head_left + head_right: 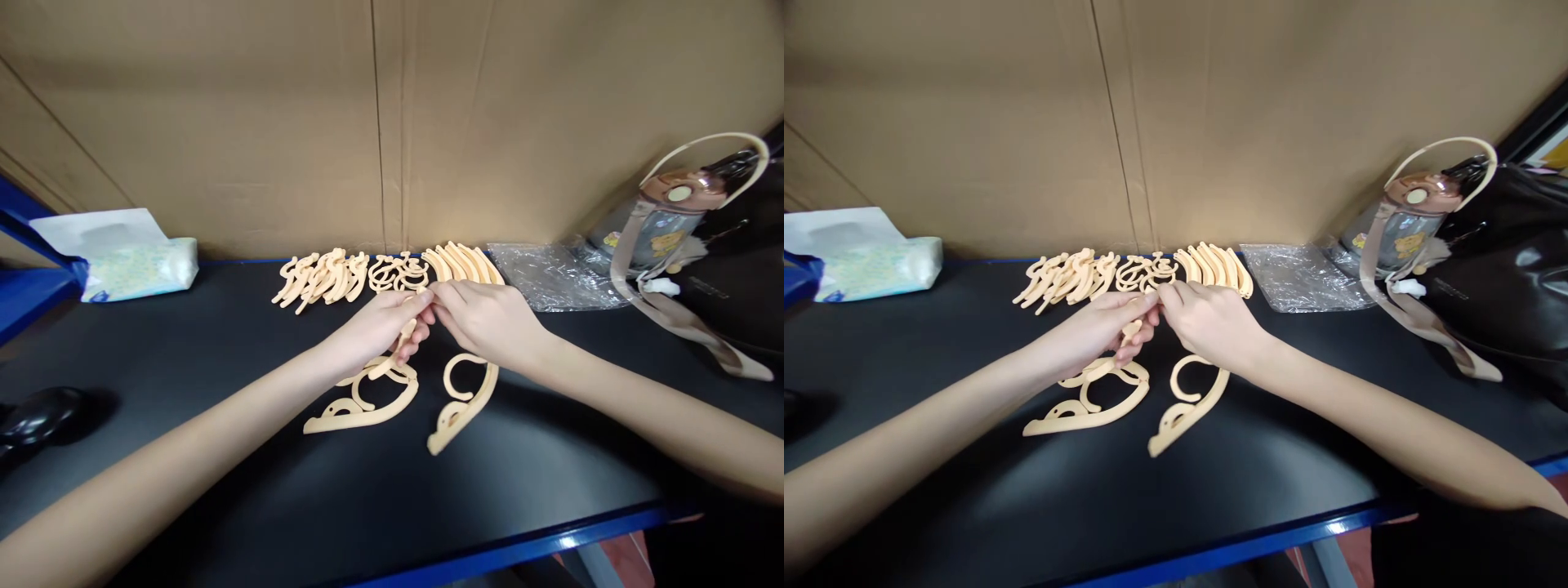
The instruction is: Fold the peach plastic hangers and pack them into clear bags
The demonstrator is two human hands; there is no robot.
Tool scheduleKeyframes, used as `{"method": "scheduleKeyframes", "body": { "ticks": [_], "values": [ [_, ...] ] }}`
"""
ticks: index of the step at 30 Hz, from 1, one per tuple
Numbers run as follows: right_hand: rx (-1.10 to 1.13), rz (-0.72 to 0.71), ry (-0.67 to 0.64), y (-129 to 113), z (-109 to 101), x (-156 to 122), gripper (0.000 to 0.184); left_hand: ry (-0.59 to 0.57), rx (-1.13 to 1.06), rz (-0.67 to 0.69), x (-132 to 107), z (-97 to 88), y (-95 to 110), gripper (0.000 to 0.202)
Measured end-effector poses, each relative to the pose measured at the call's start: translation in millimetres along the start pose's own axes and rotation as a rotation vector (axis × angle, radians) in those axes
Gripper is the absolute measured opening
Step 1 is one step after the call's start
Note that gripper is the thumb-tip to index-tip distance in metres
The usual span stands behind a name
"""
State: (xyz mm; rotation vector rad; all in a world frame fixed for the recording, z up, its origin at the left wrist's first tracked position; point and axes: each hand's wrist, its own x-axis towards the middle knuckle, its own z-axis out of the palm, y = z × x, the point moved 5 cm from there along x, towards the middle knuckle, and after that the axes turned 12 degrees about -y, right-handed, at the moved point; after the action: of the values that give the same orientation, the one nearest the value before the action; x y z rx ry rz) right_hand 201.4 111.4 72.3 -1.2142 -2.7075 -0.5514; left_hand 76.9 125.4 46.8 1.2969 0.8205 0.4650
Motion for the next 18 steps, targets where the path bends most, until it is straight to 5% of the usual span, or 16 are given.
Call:
{"method": "scheduleKeyframes", "body": {
  "ticks": [5,10,18],
  "values": [
    [-0.092,0.024,-0.076,-3,5,3,0.036,0.017,-0.034,-0.019,-5,0.9,2,0.026],
    [0.06,0.238,-0.279,1,8,11,0.029,0.157,0.064,0.004,1,-1.2,8,0.024],
    [0.883,0.428,-0.238,51,10,22,0.03,0.376,0.455,0.222,-3,-14.7,31,0.022]
  ]
}}
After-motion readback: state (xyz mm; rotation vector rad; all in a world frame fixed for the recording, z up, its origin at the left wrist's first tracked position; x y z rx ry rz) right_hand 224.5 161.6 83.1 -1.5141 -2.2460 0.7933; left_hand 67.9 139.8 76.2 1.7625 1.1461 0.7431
